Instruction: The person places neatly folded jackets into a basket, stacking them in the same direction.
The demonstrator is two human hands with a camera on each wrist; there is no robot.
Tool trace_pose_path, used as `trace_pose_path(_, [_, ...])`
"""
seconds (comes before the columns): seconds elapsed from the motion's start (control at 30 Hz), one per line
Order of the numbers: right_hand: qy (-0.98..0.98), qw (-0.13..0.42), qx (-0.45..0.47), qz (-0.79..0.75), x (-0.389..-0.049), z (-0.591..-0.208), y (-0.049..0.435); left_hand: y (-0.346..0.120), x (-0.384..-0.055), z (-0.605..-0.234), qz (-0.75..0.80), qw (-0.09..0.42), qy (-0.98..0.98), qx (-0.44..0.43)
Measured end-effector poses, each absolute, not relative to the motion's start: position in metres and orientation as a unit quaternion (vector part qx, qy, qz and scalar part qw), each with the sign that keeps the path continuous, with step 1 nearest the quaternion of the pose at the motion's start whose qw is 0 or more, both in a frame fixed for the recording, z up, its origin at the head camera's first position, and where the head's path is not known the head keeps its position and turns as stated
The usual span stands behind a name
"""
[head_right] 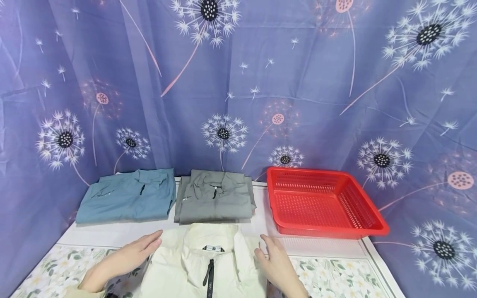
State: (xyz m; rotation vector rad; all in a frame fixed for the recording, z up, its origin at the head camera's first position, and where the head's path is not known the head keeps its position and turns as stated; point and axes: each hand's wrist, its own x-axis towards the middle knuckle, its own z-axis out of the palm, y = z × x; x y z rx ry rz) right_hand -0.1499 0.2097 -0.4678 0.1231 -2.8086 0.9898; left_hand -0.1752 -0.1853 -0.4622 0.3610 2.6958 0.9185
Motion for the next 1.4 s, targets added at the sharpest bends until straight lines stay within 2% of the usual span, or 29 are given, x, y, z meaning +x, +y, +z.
trace_pose_path(0.1, [-0.944, 0.052, 0.024, 0.325, -0.146, -0.471, 0.212, -0.185, -0.170, -0.465, 0.332, 0.143, 0.925, 0.119])
trace_pose_path(0.27, [-0.948, 0.039, 0.008, 0.316, -0.140, -0.475, 0.216, -0.184, -0.161, -0.469, 0.339, 0.141, 0.921, 0.131])
trace_pose_path(0.6, [-0.908, -0.036, 0.014, 0.418, -0.129, -0.483, 0.217, -0.181, -0.150, -0.477, 0.369, 0.175, 0.899, 0.156])
trace_pose_path(0.8, [-0.896, -0.064, 0.051, 0.437, -0.125, -0.485, 0.217, -0.178, -0.144, -0.483, 0.363, 0.149, 0.907, 0.150])
trace_pose_path(1.03, [-0.903, -0.052, 0.034, 0.425, -0.119, -0.483, 0.213, -0.176, -0.138, -0.486, 0.366, 0.116, 0.909, 0.162])
trace_pose_path(1.3, [-0.840, -0.093, 0.081, 0.528, -0.122, -0.483, 0.212, -0.180, -0.140, -0.480, 0.385, 0.182, 0.893, 0.144])
trace_pose_path(1.4, [-0.818, -0.110, 0.088, 0.558, -0.122, -0.486, 0.214, -0.182, -0.143, -0.481, 0.387, 0.171, 0.891, 0.166])
